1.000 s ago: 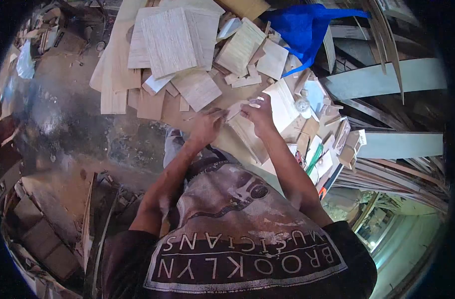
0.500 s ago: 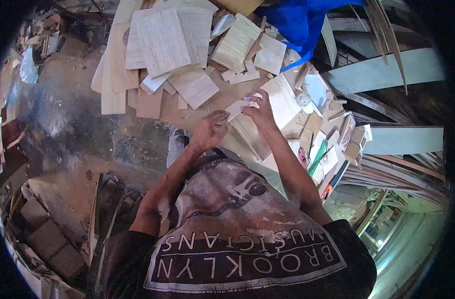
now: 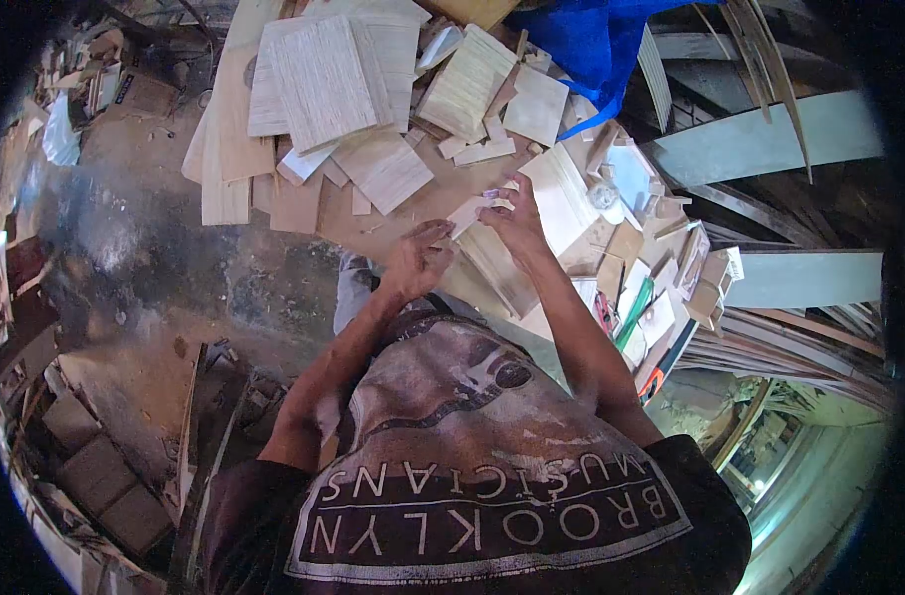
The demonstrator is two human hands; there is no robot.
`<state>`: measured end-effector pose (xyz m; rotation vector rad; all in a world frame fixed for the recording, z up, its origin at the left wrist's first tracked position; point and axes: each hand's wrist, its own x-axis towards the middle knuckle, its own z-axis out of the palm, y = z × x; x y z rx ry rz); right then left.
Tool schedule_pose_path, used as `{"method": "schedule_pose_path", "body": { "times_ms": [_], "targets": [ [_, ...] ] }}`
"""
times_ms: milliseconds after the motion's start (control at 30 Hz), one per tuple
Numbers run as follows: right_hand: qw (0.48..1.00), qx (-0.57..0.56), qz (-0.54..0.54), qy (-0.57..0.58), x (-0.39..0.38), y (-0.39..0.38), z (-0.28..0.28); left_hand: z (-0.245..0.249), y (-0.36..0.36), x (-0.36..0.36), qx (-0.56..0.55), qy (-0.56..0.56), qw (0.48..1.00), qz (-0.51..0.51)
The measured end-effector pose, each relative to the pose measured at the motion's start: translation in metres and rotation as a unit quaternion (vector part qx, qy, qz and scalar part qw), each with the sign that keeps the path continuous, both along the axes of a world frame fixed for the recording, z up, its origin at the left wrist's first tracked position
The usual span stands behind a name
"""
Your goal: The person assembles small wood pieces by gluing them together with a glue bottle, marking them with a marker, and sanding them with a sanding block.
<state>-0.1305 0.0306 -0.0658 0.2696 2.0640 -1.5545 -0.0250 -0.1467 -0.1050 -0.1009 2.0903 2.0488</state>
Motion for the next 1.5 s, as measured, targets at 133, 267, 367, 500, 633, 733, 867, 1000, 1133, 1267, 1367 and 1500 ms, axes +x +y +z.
{"method": "schedule_pose_path", "body": {
  "times_ms": [133,267,367,500,633,733,867,1000,1133,1267,1367,1500],
  "targets": [
    [1.000,0.013,0.005,0.000,-0.001,-0.001,0.004,-0.005,0.003,0.000,-0.057,0.028,0.998,0.002],
    [1.000,0.020,0.003,-0.006,0.000,0.000,0.006,0.001,0.002,-0.001,-0.042,0.003,0.999,0.008],
    [1.000,0.019,0.003,-0.009,0.001,0.001,0.006,0.005,0.002,-0.003,-0.037,-0.005,0.999,0.018],
    [1.000,0.003,-0.009,-0.022,0.001,0.000,0.006,0.005,0.001,-0.004,-0.039,-0.016,0.999,0.011],
    [1.000,0.006,-0.011,-0.019,-0.001,-0.001,-0.001,0.001,0.003,-0.004,-0.036,-0.075,0.996,0.034],
    [1.000,-0.018,0.004,-0.005,-0.007,-0.002,-0.007,-0.011,-0.002,-0.005,-0.039,-0.087,0.995,0.036],
    [1.000,-0.010,-0.002,-0.015,-0.011,-0.008,-0.010,-0.031,-0.004,-0.008,-0.014,-0.062,0.997,0.046],
    [1.000,-0.005,-0.015,-0.026,-0.015,-0.015,0.000,-0.015,-0.013,-0.015,-0.025,-0.089,0.995,0.023],
    [0.999,-0.043,-0.014,-0.020,-0.018,-0.015,0.000,-0.010,-0.017,-0.018,0.012,-0.066,0.998,0.002],
    [0.999,-0.031,-0.020,-0.020,-0.016,-0.012,-0.001,-0.010,-0.018,-0.023,-0.012,-0.086,0.996,-0.014],
    [1.000,-0.023,-0.009,-0.014,-0.018,-0.015,0.010,-0.008,-0.025,-0.028,0.056,-0.093,0.994,-0.025],
    [0.996,-0.012,0.081,0.037,-0.026,-0.033,0.032,0.017,-0.037,-0.048,0.195,-0.226,0.954,-0.009]
  ]
}}
